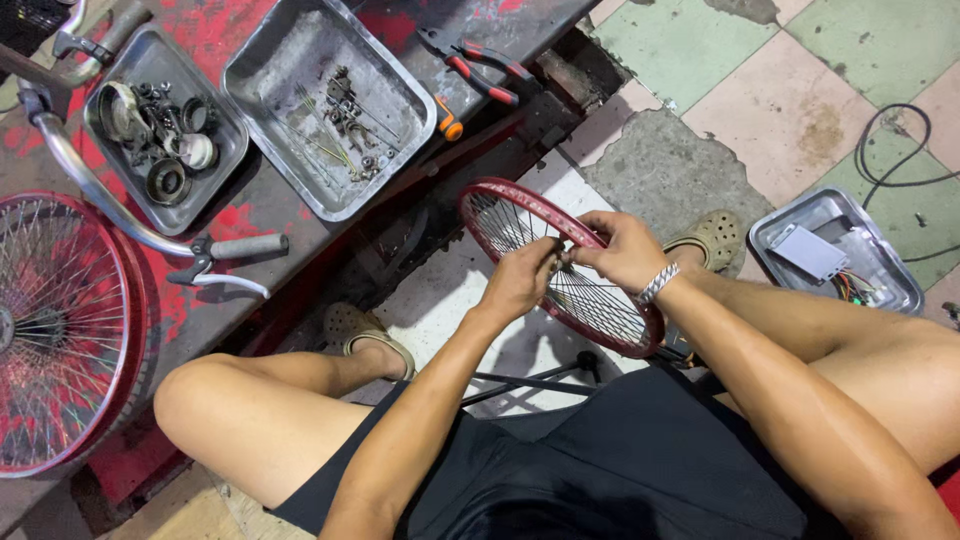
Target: The person repairs a bicycle wheel by manually threading spokes into the rim and using a screwdriver to tighten the spoke nipples.
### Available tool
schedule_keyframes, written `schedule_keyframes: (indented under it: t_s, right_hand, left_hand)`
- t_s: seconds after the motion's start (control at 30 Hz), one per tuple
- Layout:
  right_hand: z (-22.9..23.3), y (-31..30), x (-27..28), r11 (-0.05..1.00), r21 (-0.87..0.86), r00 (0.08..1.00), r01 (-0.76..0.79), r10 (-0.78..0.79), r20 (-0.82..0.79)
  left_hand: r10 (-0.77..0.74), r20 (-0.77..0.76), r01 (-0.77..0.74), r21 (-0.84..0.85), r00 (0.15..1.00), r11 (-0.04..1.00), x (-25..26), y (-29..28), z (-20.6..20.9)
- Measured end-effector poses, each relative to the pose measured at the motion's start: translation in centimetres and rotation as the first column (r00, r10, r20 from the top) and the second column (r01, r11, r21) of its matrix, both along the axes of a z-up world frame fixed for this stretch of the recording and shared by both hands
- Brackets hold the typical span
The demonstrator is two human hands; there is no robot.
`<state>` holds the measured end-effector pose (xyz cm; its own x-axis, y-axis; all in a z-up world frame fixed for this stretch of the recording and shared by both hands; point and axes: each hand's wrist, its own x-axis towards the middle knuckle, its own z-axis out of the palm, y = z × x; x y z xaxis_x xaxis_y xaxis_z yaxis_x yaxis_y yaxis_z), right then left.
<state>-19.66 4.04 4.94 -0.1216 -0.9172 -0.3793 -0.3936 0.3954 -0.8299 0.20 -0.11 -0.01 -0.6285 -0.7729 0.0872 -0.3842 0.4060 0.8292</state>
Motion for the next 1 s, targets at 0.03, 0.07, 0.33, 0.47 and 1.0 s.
schedule_keyframes:
  t_s: [0.03,0.07,0.33,0.47,1.0]
  right_hand:
    - [-0.1,-0.1,-0.2,1.000,-0.021,0.997,0.003,-0.001,0.072]
    - [-0.2,-0.3,-0.1,0.999,-0.046,0.990,0.005,0.001,0.144]
    - [-1.5,-1.0,-0.4,0.979,-0.204,0.975,-0.002,0.047,0.216]
    - [-0.9,-1.2,0.7,0.979,-0.200,0.992,-0.039,0.061,0.106]
    - [-0.4,-2.6,3.0,1.000,-0.006,0.975,-0.016,0.017,0.221]
  left_hand:
    - [0.012,-0.034,-0.011,0.009,0.999,1.000,0.2,-0.1,0.1]
    - [0.026,-0.066,-0.025,0.014,0.998,1.000,0.4,-0.3,0.2]
    - [0.096,-0.034,-0.093,0.069,0.995,0.993,0.5,-1.1,0.7]
    - [0.123,-0.022,-0.119,0.128,0.992,0.985,0.9,-1.2,1.4]
    - [0.426,0.439,-0.309,-0.314,0.791,0.898,17.5,-16.5,14.5]
